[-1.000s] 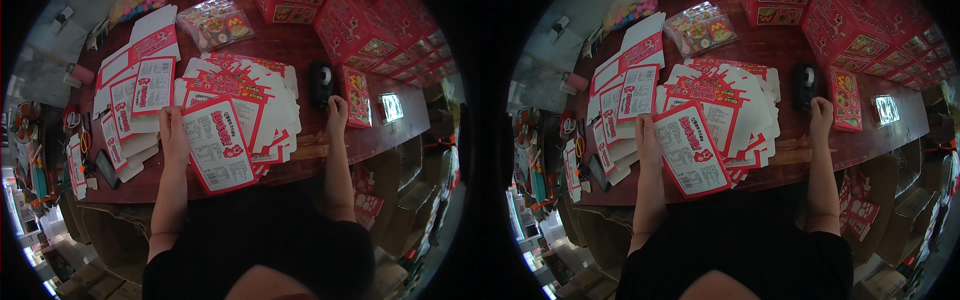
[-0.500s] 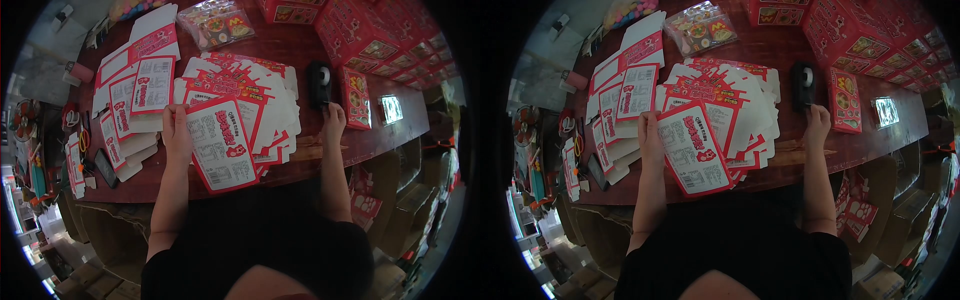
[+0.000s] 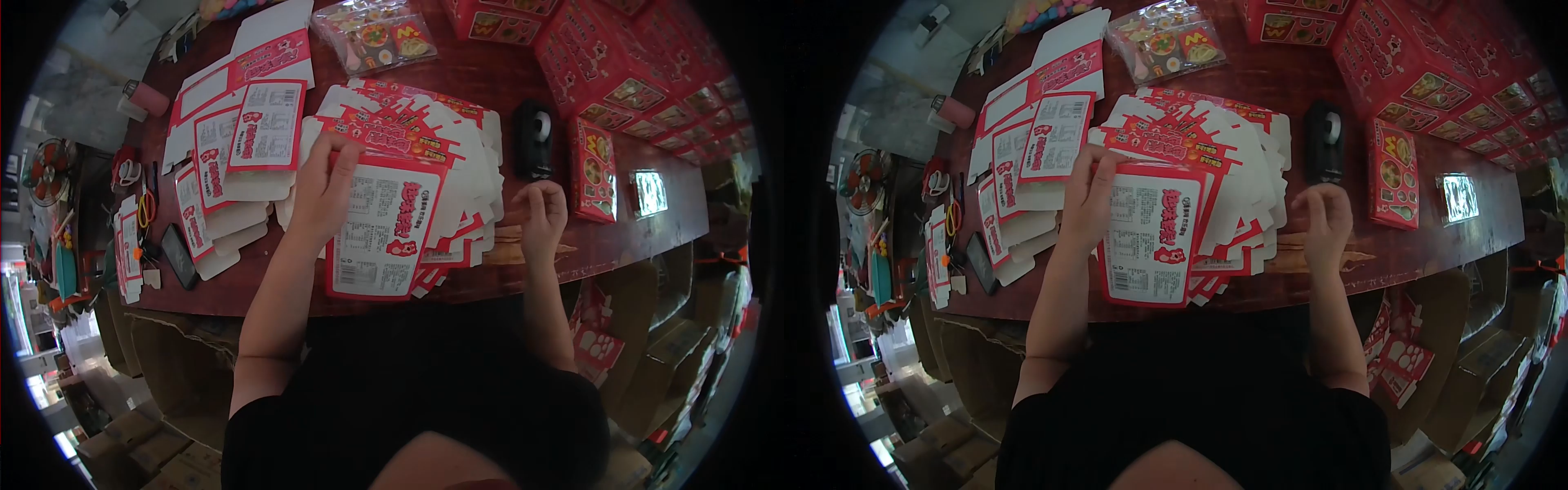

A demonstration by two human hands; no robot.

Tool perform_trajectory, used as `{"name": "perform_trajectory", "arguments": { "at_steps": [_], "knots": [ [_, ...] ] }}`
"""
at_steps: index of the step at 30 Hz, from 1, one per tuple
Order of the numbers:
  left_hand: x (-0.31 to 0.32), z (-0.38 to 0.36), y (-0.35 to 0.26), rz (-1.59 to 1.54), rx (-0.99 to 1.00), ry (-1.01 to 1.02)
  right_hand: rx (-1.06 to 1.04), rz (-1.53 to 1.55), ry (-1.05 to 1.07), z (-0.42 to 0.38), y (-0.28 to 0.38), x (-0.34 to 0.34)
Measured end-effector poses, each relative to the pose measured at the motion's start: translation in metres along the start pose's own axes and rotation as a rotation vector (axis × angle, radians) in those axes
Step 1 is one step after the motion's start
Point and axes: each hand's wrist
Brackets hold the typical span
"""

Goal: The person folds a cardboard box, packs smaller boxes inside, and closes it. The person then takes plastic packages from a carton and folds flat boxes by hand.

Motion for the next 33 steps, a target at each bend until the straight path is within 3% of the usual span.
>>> {"name": "perform_trajectory", "arguments": {
  "at_steps": [2,6,9,12,15,21,25,27,28,30,32,33],
  "knots": [
    [0.001,0.007,-0.005,0.095,0.109,0.157,0.004,-0.070,0.379,0.003,0.041,0.020],
    [0.005,0.017,-0.017,0.159,0.006,0.461,-0.032,-0.161,0.775,0.022,0.097,0.065],
    [0.010,0.019,-0.019,0.115,-0.014,0.543,-0.085,-0.235,0.975,0.036,0.093,0.081],
    [0.012,0.016,-0.015,0.083,0.017,0.535,-0.029,-0.377,1.010,0.043,0.090,0.093],
    [0.006,0.015,-0.019,0.092,0.001,0.545,0.043,-0.316,0.938,0.046,0.080,0.098],
    [0.006,0.014,-0.023,0.066,0.013,0.521,0.497,0.531,0.849,0.047,0.047,0.096],
    [0.008,0.010,-0.028,0.100,0.048,0.478,0.591,0.635,0.655,0.036,0.061,0.096],
    [0.003,0.008,-0.026,0.107,0.068,0.350,0.529,0.570,0.566,0.039,0.062,0.073],
    [-0.003,0.006,-0.020,0.083,0.058,0.261,0.340,0.394,0.411,0.045,0.054,0.053],
    [-0.021,0.002,-0.002,-0.079,0.039,0.076,0.065,-0.270,0.084,0.059,0.033,0.003],
    [-0.035,0.000,0.019,-0.355,0.015,-0.117,-0.036,-0.918,-0.064,0.065,0.016,-0.046],
    [-0.033,0.000,0.017,-0.463,0.024,-0.236,0.086,-0.847,-0.042,0.065,0.005,-0.064]
  ]
}}
Point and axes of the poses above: each hand's wrist, its own z-axis towards the middle knuckle, its own x-axis out of the palm, y = z × x, and after that the axes turned 12 degrees about y, right-handed
